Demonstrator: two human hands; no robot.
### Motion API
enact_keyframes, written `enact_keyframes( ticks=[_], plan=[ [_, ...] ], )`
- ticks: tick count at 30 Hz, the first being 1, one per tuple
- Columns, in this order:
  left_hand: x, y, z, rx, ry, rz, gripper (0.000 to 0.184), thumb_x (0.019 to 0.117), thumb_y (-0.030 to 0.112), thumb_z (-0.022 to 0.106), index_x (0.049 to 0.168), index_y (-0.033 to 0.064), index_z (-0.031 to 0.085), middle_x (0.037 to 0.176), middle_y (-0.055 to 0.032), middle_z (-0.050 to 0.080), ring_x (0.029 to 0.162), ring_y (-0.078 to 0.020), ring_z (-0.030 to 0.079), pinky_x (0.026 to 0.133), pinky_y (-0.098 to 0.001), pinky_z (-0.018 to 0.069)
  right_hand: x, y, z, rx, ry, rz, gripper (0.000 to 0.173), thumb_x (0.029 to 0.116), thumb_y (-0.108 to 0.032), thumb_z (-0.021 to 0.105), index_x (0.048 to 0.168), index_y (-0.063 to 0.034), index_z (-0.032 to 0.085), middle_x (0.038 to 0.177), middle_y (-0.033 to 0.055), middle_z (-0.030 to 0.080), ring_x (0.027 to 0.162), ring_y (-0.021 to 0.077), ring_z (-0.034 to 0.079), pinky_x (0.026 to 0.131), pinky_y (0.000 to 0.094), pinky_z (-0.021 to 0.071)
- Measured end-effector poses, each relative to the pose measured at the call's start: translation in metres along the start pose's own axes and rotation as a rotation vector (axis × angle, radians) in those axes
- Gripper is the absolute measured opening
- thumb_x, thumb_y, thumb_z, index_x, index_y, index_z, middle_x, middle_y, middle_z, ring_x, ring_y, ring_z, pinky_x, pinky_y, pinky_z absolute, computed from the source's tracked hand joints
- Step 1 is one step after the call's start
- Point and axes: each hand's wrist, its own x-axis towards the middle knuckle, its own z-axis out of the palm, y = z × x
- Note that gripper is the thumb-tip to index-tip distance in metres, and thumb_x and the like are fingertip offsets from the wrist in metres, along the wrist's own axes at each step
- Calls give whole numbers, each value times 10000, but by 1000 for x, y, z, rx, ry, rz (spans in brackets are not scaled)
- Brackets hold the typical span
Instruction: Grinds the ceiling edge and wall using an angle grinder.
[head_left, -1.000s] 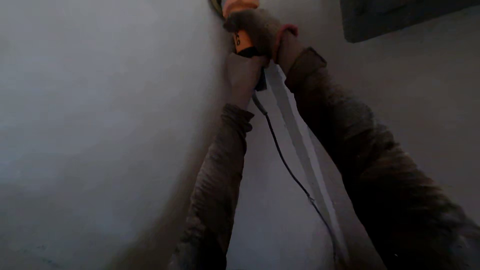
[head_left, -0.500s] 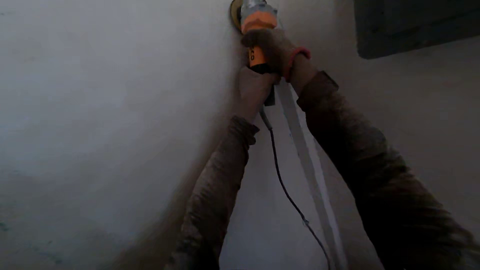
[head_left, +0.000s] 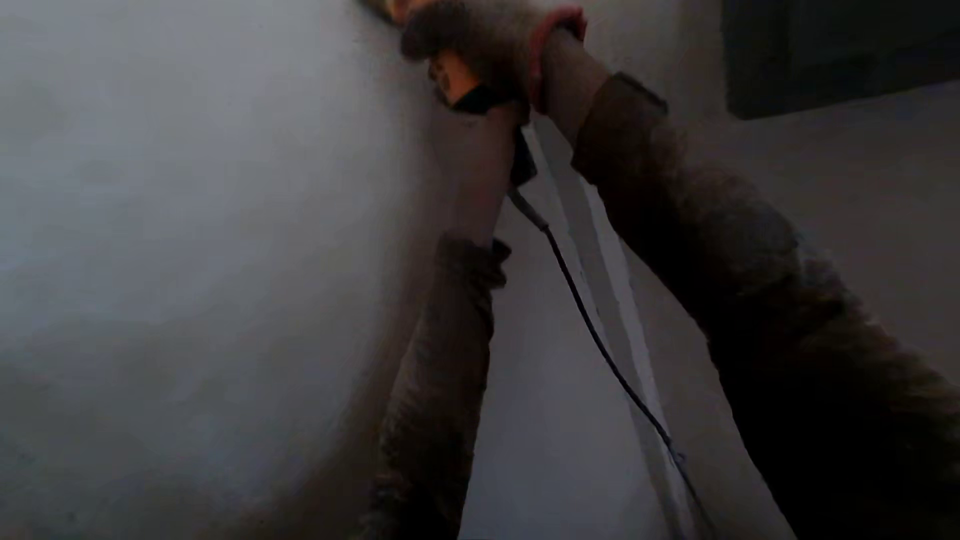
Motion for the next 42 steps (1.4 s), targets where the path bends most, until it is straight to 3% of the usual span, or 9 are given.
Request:
enact_keyframes(
  ticks=[3,9,14,18,23,27,34,38,42],
  plan=[
    [-30,-11,-20,40,47,-70,622,687,33,882,1235,29,588,1009,-95,691,890,-155,699,761,-344,619,3,20,20,117,-67,80,442,824,-300,827,1153,-66,644,925,69,709,762,160,710,659,350,620],
    [-10,-1,-29,193,-142,-202,575,674,148,871,1185,47,627,920,-99,716,780,-200,715,649,-400,619,30,52,16,214,102,192,442,852,-428,766,1155,-116,685,965,59,696,813,167,696,705,380,612],
    [-90,-22,-44,204,-38,-43,593,855,246,818,1352,77,543,1100,-101,668,917,-174,659,768,-373,584,-35,33,31,80,-41,111,412,827,-335,835,1081,-55,670,873,69,719,721,169,712,639,375,624],
    [-79,-31,-39,202,7,-56,653,724,127,907,1289,71,584,1070,-84,701,942,-156,701,800,-365,620,-37,50,39,63,-50,104,472,797,-360,849,1102,-49,666,879,72,712,748,169,707,658,382,616],
    [-78,-37,-31,275,-220,-251,698,669,153,913,1280,75,586,1017,-94,712,847,-190,717,716,-388,633,-40,102,29,442,114,282,522,825,-304,814,1238,-48,623,969,121,713,780,226,721,673,406,640],
    [-148,-46,-37,336,-357,-363,796,787,177,876,1444,131,428,1074,-180,656,812,-314,648,607,-462,558,-92,145,27,531,169,393,532,841,-264,802,1276,-42,591,974,137,706,773,235,713,663,401,628],
    [-243,-123,-32,366,-430,-560,944,666,110,921,1456,21,411,1101,-202,663,926,-274,689,793,-452,605,-240,208,62,452,195,697,493,876,-412,758,1252,-132,605,907,76,672,687,168,638,574,347,544],
    [-302,-139,-49,436,-493,-689,1007,670,132,908,1510,39,360,1192,-208,646,1024,-301,670,858,-486,582,-274,242,88,631,230,770,485,851,-215,807,1244,-21,598,980,150,706,814,243,713,722,407,621],
    [-323,-150,-61,375,-493,-689,999,654,105,887,1500,34,361,1157,-196,648,989,-273,674,824,-461,588,-292,242,101,581,248,839,474,828,-222,822,1193,-4,613,963,135,711,828,231,721,749,396,626]
  ],
)
